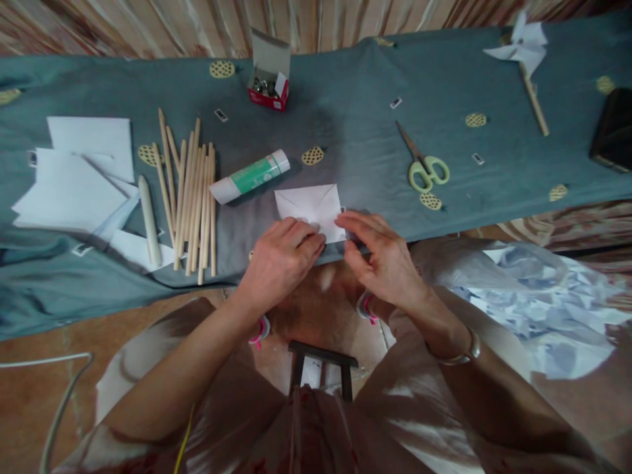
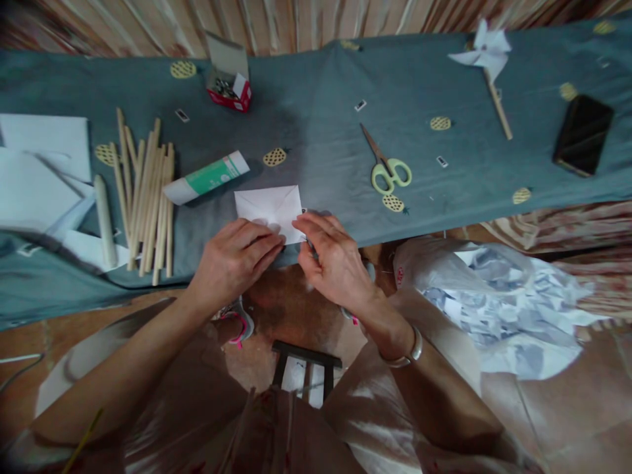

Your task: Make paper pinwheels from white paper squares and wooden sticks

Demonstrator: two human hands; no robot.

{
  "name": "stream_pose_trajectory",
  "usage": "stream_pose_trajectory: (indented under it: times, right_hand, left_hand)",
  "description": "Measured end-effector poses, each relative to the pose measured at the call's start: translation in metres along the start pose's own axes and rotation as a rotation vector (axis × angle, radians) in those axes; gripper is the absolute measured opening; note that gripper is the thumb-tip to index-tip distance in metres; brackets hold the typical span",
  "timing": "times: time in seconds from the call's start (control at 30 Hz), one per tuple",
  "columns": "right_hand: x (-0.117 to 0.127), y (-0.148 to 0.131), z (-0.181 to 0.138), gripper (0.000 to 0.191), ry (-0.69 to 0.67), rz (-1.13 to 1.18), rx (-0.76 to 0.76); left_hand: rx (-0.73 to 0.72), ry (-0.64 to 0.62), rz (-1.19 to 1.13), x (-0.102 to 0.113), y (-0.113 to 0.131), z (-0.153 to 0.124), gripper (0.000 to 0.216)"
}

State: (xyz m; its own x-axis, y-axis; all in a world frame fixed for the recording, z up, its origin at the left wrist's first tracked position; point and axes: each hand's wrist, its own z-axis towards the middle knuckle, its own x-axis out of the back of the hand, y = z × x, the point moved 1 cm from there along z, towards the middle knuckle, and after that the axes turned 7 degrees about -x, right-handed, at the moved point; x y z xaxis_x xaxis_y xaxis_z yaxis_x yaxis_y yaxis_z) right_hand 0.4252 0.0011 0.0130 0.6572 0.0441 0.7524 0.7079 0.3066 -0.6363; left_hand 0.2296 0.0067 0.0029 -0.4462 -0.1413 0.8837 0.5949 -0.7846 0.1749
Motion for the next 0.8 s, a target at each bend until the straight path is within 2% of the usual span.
stream_pose_trajectory:
  times: [0.2,0.43,0.67,0.8]
  right_hand:
    - [0.004,0.006,0.001,0.030,-0.042,0.153,-0.083]
    - [0.005,0.013,0.003,0.010,-0.100,0.380,-0.167]
    - [-0.003,0.011,0.008,0.008,-0.075,0.320,-0.167]
    - [-0.006,0.009,0.012,0.008,-0.036,0.265,-0.173]
  left_hand:
    - [0.017,-0.025,-0.017,0.003,0.002,-0.002,0.017]
    - [-0.032,0.002,-0.042,0.006,0.008,-0.006,0.013]
    - [-0.034,-0.026,-0.052,0.005,0.009,-0.005,0.013]
    - [-0.014,0.030,-0.083,0.006,0.010,-0.005,0.011]
